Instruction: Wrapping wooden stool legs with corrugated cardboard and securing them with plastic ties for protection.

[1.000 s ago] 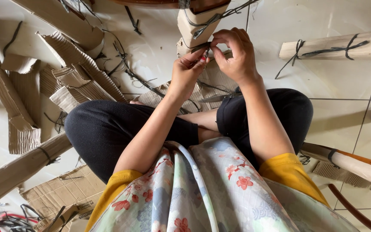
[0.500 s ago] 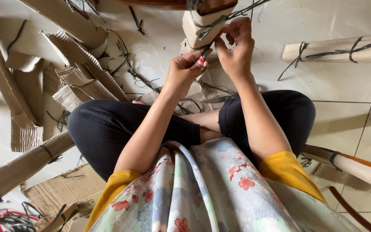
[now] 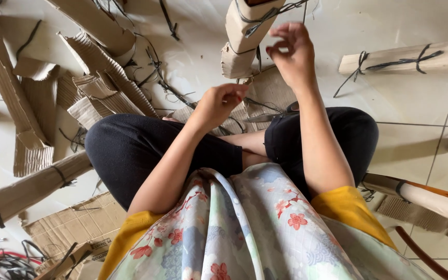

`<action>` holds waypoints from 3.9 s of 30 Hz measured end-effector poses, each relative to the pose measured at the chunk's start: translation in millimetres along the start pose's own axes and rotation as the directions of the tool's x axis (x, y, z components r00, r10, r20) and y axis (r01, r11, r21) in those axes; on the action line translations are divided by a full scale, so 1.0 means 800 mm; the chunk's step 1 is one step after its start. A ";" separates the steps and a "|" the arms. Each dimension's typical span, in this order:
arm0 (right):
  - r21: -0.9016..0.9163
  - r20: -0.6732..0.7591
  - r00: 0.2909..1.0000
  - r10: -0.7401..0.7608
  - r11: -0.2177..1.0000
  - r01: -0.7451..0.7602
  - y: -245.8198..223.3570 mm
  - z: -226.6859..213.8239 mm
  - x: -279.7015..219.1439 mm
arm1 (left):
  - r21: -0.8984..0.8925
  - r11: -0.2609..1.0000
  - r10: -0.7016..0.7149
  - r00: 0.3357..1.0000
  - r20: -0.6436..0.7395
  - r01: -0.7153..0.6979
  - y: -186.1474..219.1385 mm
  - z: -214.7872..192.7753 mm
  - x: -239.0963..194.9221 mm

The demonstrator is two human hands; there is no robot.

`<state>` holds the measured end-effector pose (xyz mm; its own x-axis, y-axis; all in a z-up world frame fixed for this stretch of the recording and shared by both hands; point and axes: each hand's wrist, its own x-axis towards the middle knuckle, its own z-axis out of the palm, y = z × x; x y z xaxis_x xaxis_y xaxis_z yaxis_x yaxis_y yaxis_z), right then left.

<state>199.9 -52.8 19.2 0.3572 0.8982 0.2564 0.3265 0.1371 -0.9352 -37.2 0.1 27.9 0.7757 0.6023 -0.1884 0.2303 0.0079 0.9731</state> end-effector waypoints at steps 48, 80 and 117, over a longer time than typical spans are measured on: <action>0.177 0.383 0.776 0.501 0.784 -0.595 -0.048 0.073 -0.094 | -0.540 0.830 -0.226 0.969 -0.101 0.138 -0.047 -0.016 -0.011; -0.860 0.375 0.358 0.855 0.465 -0.212 -0.056 0.033 -0.109 | -0.821 0.508 -0.227 0.879 -0.420 -0.261 -0.078 -0.035 0.019; -0.273 0.103 0.972 -0.209 0.934 0.230 -0.122 0.041 -0.082 | -0.608 0.793 -0.068 0.997 -0.020 0.042 -0.011 0.008 -0.028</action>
<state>116.0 -111.3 85.4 0.1890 0.8876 0.4200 0.6263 0.2205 -0.7478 -52.9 -18.5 23.0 0.7466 0.6159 -0.2517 -0.1421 0.5172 0.8440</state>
